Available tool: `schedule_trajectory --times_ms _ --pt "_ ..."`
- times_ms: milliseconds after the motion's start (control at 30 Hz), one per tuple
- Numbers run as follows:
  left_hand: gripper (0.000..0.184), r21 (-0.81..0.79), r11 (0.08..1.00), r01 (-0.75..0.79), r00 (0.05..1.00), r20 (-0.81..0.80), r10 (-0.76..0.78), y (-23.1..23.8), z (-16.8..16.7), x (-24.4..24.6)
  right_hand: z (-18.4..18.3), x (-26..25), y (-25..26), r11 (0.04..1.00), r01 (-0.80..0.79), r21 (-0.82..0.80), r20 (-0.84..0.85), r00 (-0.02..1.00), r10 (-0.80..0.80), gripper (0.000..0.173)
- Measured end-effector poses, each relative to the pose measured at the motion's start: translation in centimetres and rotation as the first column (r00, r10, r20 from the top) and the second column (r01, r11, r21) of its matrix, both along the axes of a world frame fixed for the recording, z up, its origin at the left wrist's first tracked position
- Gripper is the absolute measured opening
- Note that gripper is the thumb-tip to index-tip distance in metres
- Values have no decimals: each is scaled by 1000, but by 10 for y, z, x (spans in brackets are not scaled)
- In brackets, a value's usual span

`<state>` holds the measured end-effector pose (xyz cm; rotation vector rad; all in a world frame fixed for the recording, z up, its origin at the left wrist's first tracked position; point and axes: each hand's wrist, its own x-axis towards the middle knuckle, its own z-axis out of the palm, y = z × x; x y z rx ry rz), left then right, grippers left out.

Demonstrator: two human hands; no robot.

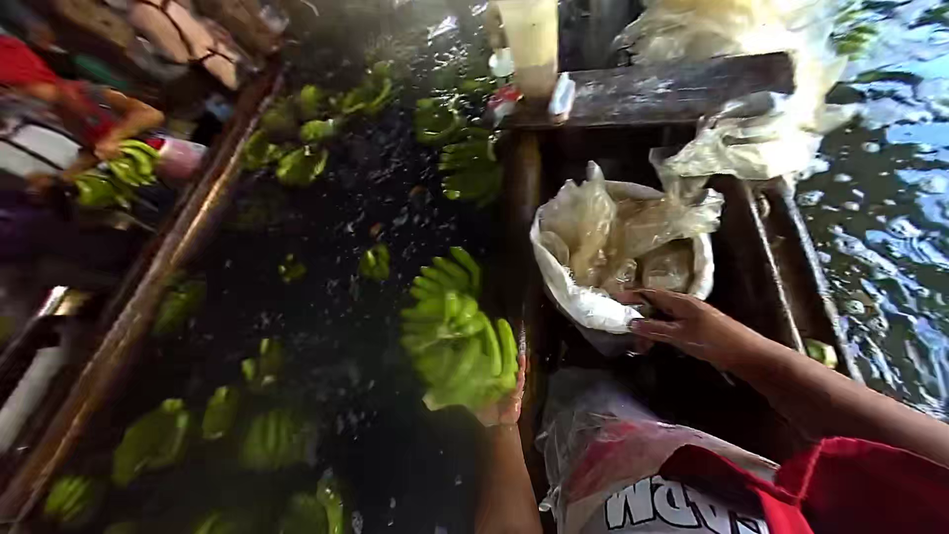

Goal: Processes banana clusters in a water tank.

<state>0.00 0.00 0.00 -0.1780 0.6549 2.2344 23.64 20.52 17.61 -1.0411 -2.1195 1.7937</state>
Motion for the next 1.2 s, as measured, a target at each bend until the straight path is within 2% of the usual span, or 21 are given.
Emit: schedule_trajectory --times_ms 67,100,133,200,300,367,467,500,567,633,667,700,767,833,900,1000,1100,1200 --pt "96 90 989 -121 992 -35 124 -15 -17 -19 -16 34 5 988 141 -60 81 987 -136 39" --pt "103 61 985 -164 985 -53 167 -17 -19 -25 -21 55 7 965 242 -100 130 965 -229 39" --pt "109 -16 981 -196 978 -77 194 -15 -16 -29 -27 77 6 921 365 -140 178 924 -339 40" --pt "100 -130 975 -180 981 -103 167 6 -2 -41 -41 127 -1 767 616 -177 254 782 -569 38" --pt "86 -231 973 11 968 -240 -68 76 17 -66 -62 205 -32 426 886 -186 344 464 -816 37" --pt "80 -268 953 139 920 -321 -224 144 35 -64 -80 251 -66 126 971 -204 383 198 -902 36" --pt "78 -263 899 349 801 -414 -432 256 63 -26 -106 293 -121 -359 899 -250 417 -235 -878 32" --pt "77 -263 875 407 755 -442 -484 292 73 -3 -113 300 -139 -476 842 -253 424 -346 -837 31" --pt "73 -252 803 540 639 -498 -586 361 89 55 -123 305 -168 -620 739 -263 439 -481 -759 30" --pt "67 -322 677 662 469 -526 -709 418 103 127 -128 300 -184 -709 648 -278 461 -558 -691 29" --pt "63 -425 586 690 338 -527 -780 440 109 168 -126 294 -185 -738 615 -277 475 -580 -661 28" --pt "57 -548 476 688 185 -502 -845 460 112 209 -122 288 -183 -760 591 -272 490 -594 -638 28" --pt "49 -761 211 613 -193 -403 -895 491 101 282 -119 282 -177 -785 567 -248 495 -623 -606 30" --pt "46 -892 9 452 -545 -285 -788 511 84 350 -131 285 -176 -804 552 -221 499 -644 -580 31" --pt "48 -950 -87 300 -778 -192 -598 523 61 410 -148 288 -177 -814 551 -184 513 -653 -557 31" --pt "50 -979 -86 185 -926 -144 -349 542 29 489 -136 295 -163 -802 582 -133 566 -620 -544 33" --pt "48 -995 56 76 -989 -83 -123 562 8 557 -130 302 -150 -834 545 -86 635 -615 -467 32" --pt "50 -981 193 14 -999 -22 -39 580 -19 601 -133 304 -140 -896 436 -81 622 -681 -387 24"
